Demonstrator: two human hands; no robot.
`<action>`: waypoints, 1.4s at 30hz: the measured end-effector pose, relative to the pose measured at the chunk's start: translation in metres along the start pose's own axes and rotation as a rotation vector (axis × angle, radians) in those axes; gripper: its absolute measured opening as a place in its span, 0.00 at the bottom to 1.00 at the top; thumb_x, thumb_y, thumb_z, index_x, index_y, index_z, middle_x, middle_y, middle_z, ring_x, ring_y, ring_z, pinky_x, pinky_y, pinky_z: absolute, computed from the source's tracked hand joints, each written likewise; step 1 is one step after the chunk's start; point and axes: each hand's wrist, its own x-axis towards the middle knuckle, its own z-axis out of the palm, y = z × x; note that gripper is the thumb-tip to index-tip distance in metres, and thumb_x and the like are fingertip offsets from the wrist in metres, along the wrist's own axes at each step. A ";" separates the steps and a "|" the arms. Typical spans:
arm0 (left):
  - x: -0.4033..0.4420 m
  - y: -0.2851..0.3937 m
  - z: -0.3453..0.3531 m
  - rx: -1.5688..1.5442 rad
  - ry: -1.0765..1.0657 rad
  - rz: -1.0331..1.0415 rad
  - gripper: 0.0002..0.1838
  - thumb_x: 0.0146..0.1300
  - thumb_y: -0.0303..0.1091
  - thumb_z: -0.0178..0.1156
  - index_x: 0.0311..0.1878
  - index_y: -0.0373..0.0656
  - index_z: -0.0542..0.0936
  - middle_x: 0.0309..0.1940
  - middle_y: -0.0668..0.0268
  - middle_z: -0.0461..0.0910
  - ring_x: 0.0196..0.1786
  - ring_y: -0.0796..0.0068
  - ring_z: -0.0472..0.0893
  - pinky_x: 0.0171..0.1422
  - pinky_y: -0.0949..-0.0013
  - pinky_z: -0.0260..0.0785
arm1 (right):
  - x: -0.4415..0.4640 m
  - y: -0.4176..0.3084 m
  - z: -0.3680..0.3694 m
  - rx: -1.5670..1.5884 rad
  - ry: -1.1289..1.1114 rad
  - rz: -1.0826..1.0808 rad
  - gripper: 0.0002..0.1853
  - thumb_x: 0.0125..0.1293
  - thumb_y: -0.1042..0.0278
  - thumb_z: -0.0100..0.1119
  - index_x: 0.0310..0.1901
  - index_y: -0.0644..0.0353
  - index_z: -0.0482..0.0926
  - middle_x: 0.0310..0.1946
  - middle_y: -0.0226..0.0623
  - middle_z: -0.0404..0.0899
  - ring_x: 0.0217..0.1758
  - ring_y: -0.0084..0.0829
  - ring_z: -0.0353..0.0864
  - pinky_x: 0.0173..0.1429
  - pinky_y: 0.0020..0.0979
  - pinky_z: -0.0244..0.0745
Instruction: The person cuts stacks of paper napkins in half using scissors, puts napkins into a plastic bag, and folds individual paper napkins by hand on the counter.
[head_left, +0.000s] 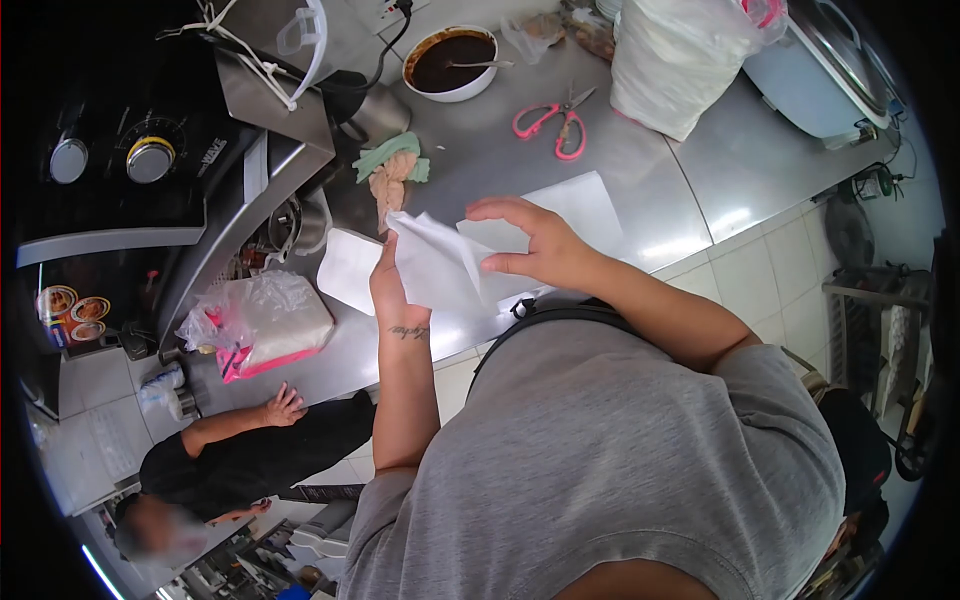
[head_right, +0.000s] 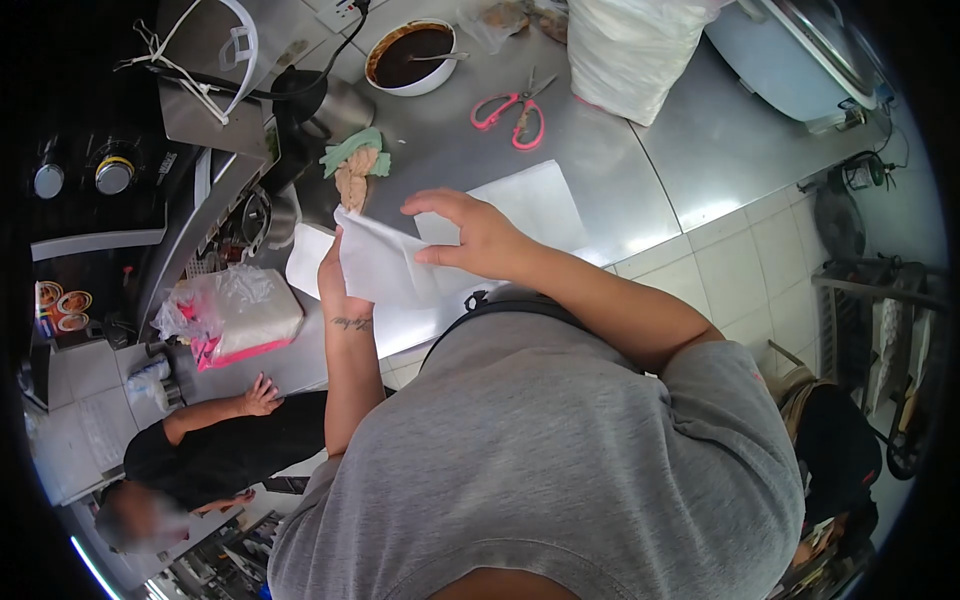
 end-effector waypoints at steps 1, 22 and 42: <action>0.000 -0.001 -0.001 -0.021 -0.028 -0.049 0.16 0.73 0.37 0.48 0.57 0.37 0.73 0.49 0.60 0.79 0.51 0.63 0.79 0.56 0.61 0.72 | 0.001 -0.002 0.000 -0.015 0.031 -0.004 0.30 0.54 0.66 0.69 0.59 0.57 0.72 0.61 0.42 0.70 0.65 0.41 0.69 0.67 0.36 0.64; -0.015 -0.013 0.083 1.737 -0.602 0.334 0.32 0.49 0.38 0.69 0.59 0.38 0.75 0.51 0.56 0.80 0.52 0.66 0.81 0.72 0.55 0.54 | -0.003 -0.069 -0.069 -0.507 0.227 -0.264 0.15 0.52 0.75 0.62 0.44 0.63 0.80 0.32 0.37 0.80 0.35 0.35 0.81 0.39 0.31 0.75; 0.067 -0.087 -0.048 0.525 -0.207 -0.191 0.30 0.65 0.51 0.58 0.60 0.37 0.67 0.52 0.52 0.76 0.52 0.58 0.80 0.54 0.53 0.76 | -0.064 0.124 -0.094 -0.119 0.264 0.678 0.23 0.57 0.70 0.62 0.55 0.68 0.75 0.41 0.49 0.83 0.42 0.40 0.83 0.50 0.34 0.76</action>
